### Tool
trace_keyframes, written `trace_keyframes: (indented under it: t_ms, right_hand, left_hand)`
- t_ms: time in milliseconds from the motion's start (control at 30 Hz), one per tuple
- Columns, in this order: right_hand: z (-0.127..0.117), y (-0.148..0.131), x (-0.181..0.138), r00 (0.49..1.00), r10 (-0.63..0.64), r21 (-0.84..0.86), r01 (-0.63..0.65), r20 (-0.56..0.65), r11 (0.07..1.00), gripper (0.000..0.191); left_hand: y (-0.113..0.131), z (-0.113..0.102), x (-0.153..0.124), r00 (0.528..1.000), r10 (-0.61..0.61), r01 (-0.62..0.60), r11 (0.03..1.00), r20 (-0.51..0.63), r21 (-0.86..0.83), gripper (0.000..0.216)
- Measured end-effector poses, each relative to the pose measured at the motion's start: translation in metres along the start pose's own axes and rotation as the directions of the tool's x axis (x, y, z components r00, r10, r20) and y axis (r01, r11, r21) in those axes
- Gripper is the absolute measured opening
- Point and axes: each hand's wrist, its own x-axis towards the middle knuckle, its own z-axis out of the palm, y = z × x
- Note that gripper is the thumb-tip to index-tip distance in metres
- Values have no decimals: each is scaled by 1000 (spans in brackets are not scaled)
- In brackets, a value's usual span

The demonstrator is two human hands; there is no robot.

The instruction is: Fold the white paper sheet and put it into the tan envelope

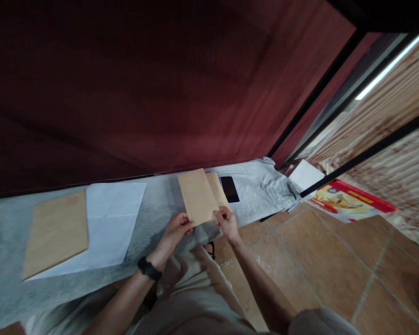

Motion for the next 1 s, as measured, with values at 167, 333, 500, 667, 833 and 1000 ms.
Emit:
trace_keyframes:
  t_ms: [167, 333, 500, 667, 833, 1000]
  right_hand:
    - [-27, 4, 11, 994, -61, -133, 49, -90, 990, 55]
    - [-44, 8, 20, 985, -70, -199, 38, -159, 979, 62]
    - [-51, 11, 22, 976, -128, -302, 71, -175, 951, 61]
    - [-51, 15, 23, 974, -152, -348, 86, -166, 933, 61]
    - [-52, 22, 25, 973, -154, -388, 76, -173, 919, 62]
    - [-55, 31, 28, 971, -155, -420, 67, -181, 905, 61]
  left_hand:
    - [-6, 30, 20, 999, 34, -34, 999, -6, 16, 35]
    - [-20, 49, 41, 999, 49, -48, 995, -15, 84, 26]
    - [-29, 57, 49, 995, 70, -60, 989, -72, 136, 23]
    - [-33, 57, 46, 991, 73, -54, 984, -108, 171, 25]
    - [-30, 57, 34, 972, 202, -129, 890, -123, 438, 25]
    - [-25, 61, 13, 936, 349, -223, 456, 57, 862, 37]
